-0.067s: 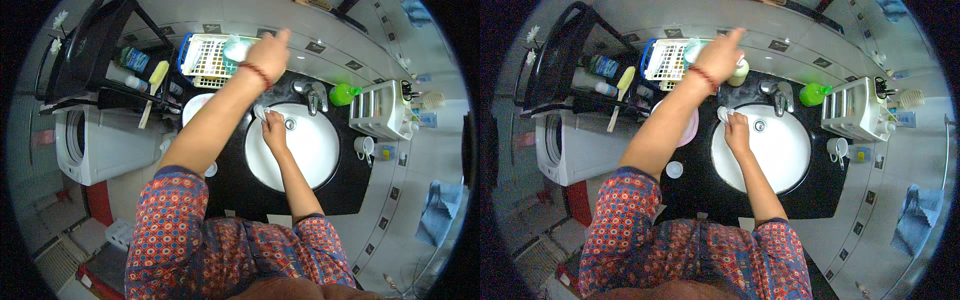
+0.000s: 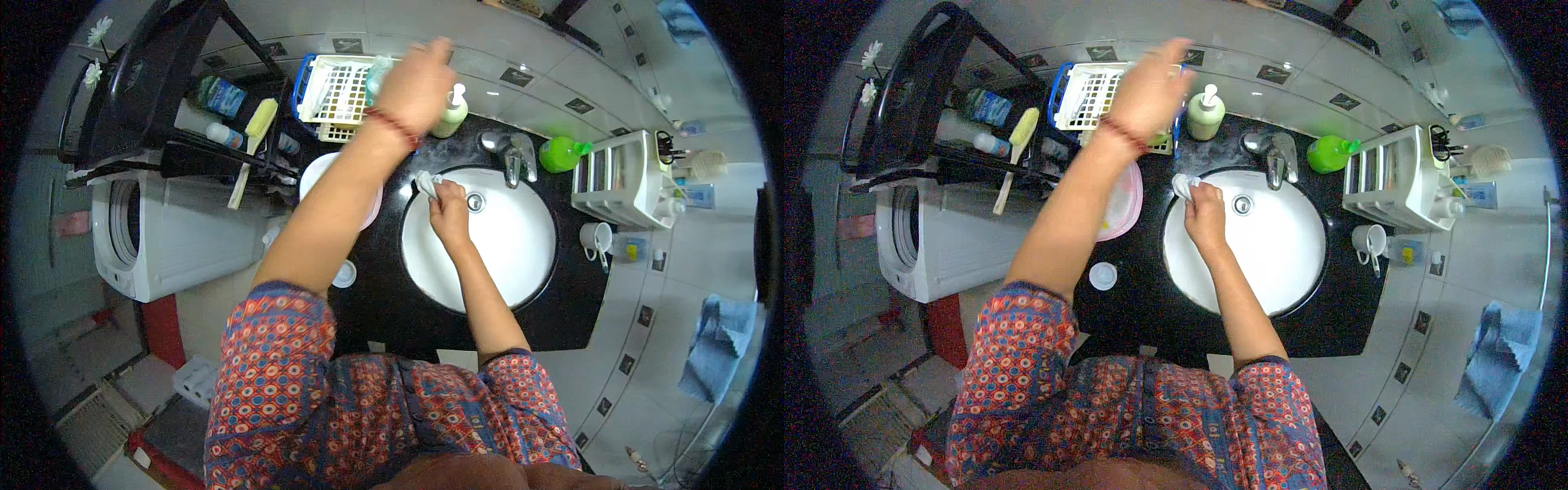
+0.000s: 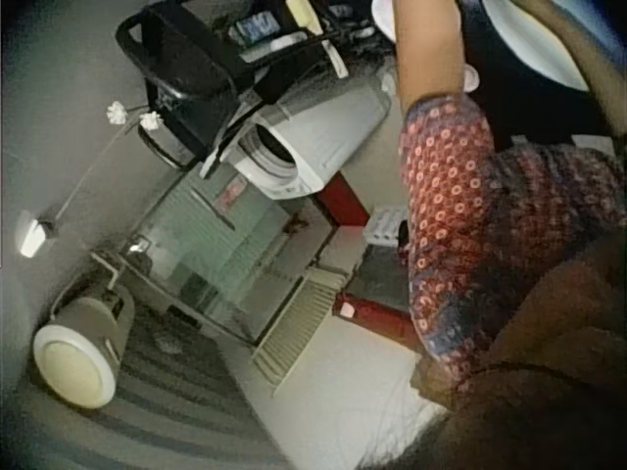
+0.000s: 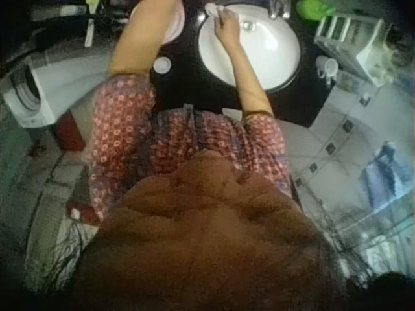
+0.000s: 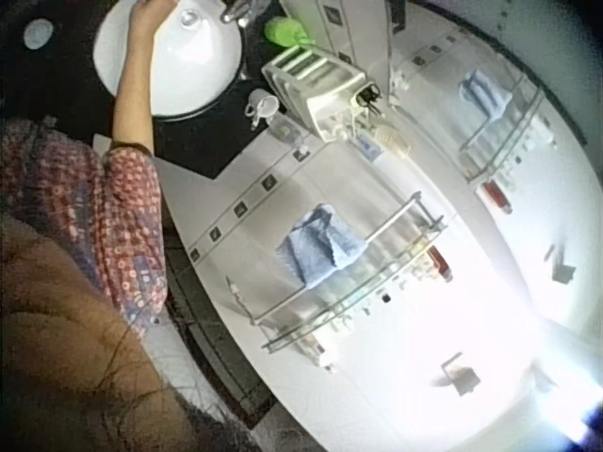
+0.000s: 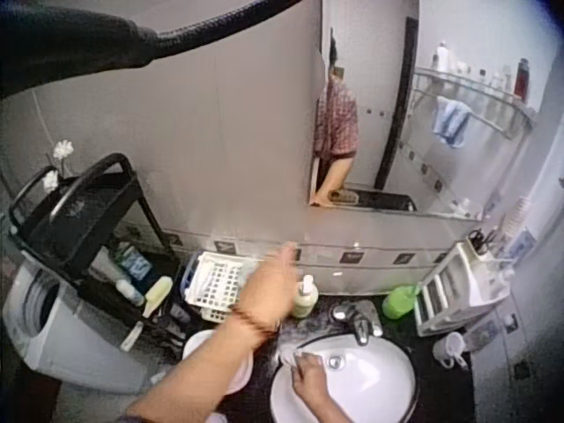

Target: The person cleans a bathroom sink and surrounding countertop using a white cloth and liquid soap. They wipe the sink basin, faucet, and counter, then move to a black rolling cart to wipe its shelves and organize items like bottles and a brush. The person also washes the cloth in the sink and wrings it out multiple times during the process.

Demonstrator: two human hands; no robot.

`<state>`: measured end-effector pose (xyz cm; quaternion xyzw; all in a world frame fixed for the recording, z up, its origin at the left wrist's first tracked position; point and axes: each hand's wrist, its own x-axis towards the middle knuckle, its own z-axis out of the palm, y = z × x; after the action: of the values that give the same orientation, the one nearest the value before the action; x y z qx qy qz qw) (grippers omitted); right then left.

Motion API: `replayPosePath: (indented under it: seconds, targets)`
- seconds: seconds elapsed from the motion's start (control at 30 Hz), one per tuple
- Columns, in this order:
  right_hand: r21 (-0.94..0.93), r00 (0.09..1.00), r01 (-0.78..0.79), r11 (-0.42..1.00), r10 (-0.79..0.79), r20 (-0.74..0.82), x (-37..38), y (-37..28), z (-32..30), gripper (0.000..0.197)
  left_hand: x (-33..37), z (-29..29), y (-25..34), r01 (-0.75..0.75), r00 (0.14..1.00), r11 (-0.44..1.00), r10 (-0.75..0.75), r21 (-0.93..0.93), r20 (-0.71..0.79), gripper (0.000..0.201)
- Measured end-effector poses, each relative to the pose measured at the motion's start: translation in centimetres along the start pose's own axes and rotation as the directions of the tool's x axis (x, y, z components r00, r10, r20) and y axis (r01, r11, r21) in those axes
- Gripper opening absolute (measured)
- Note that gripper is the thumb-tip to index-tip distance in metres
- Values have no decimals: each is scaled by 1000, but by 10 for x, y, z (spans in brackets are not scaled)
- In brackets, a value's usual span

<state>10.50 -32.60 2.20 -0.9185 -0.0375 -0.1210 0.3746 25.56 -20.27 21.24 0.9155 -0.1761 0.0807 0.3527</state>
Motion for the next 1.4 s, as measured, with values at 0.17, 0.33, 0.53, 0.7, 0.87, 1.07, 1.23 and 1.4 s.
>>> replayPosePath:
  seconds: [0.17, 0.33, 0.53, 0.7, 0.87, 1.07, 1.23, 1.4]
  targets:
    - [29, 1000, 18, 999, -18, -12, 15, -15, -2, 27, -54, -49, -129, 262, 863, 953, -162, 152, -479, 55]
    - [-80, 999, 33, 996, -33, 6, 41, -1, 14, 28, -54, -28, -159, 491, 825, 862, -507, -126, -250, 53]
    - [-88, 999, -27, 996, 24, -25, 37, 5, 16, 26, -61, -33, -134, 573, 803, 817, -576, -70, -152, 44]
    - [-82, 999, 0, 997, 4, 54, 25, -14, 28, 27, -70, -28, -143, 514, 843, 850, -526, -114, -117, 48]
    - [-153, 999, 43, 987, -39, 28, 30, -21, 54, 29, -109, -27, -149, 331, 884, 933, -359, -140, -298, 53]
    - [-257, 967, 220, 941, -176, 181, -41, -57, 67, 36, -243, 15, -164, 218, 935, 942, -276, 254, 221, 64]
    - [-34, 870, 23, 999, -4, 494, -107, -69, 30, 34, -245, 22, -193, 36, 952, 954, -124, 298, 280, 64]
    - [-84, 986, 131, 988, -121, 117, -32, -68, 60, 36, -215, 24, -191, 68, 941, 981, -124, 183, 315, 58]
